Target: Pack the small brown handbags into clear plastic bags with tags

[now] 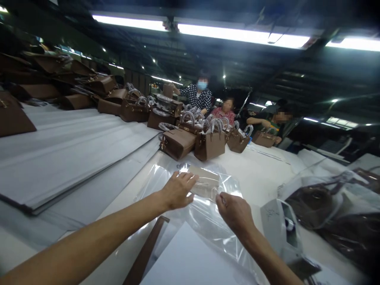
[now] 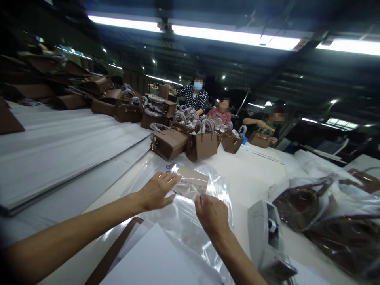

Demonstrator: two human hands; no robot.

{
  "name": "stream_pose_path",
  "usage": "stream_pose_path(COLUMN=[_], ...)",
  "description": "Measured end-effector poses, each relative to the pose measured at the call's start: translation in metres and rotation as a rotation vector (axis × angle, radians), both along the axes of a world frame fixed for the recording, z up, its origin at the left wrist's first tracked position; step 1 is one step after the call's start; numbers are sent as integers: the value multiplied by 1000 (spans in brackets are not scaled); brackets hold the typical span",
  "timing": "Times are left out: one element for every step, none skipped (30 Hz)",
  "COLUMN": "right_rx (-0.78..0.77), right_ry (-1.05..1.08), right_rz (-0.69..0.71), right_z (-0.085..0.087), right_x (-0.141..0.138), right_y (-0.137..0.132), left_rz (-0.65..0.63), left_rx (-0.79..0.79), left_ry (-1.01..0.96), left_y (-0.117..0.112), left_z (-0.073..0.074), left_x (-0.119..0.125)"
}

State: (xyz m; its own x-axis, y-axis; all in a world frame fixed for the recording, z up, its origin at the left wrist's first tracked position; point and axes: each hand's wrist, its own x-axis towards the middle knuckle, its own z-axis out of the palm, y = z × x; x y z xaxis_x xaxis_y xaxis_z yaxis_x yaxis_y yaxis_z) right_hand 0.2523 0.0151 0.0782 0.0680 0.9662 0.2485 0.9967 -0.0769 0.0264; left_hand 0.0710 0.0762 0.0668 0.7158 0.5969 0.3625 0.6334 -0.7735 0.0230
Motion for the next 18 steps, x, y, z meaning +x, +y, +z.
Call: stream_pose_path(right_rx=[1,5,9,11,10,8,8,12,18,28,41,56,70,82,97,116,139,166], right_ry=[5,7,6,4,0,-8,-19,-35,-56,-82,-114,-147,-179,-207,-226,-232,-225,-206], right_rz=[-6,-3,7,21,35,53,75,99,122,143,156,159,151,141,131,120,105,87], right_z=[1,4,6,8,10,12,12,11,9,6,2,-2,-6,-10,-15,-20,-25,-30], right_x=[-2,-5,-8,-11,-13,-15,-15,-14,-11,-8,-4,1,7,13,19,27,34,42], right_y=[1,1,2,1,-1,-3,-7,-12,-18,-23,-29,-34,-39,-43,-48,-53,-58,-64], left_rz=[-41,-77,-96,-91,-61,-12,40,90,137,187,236,279,314,343,374,409,453,506], left_rx=[13,25,36,44,48,50,50,46,41,36,30,23,19,9,-8,-39,-85,-151], left_ry=[-10,-6,10,34,60,80,91,90,83,77,72,66,61,56,49,40,24,-15], left_y=[-2,-5,-7,-7,-7,-6,-4,-2,-2,-2,-3,-6,-9,-12,-16,-19,-21,-23], left_z=[2,4,6,8,10,12,12,13,13,12,12,12,12,12,12,12,11,10], left_x=[1,4,8,11,13,14,12,8,2,-6,-14,-22,-31,-40,-48,-56,-64,-72])
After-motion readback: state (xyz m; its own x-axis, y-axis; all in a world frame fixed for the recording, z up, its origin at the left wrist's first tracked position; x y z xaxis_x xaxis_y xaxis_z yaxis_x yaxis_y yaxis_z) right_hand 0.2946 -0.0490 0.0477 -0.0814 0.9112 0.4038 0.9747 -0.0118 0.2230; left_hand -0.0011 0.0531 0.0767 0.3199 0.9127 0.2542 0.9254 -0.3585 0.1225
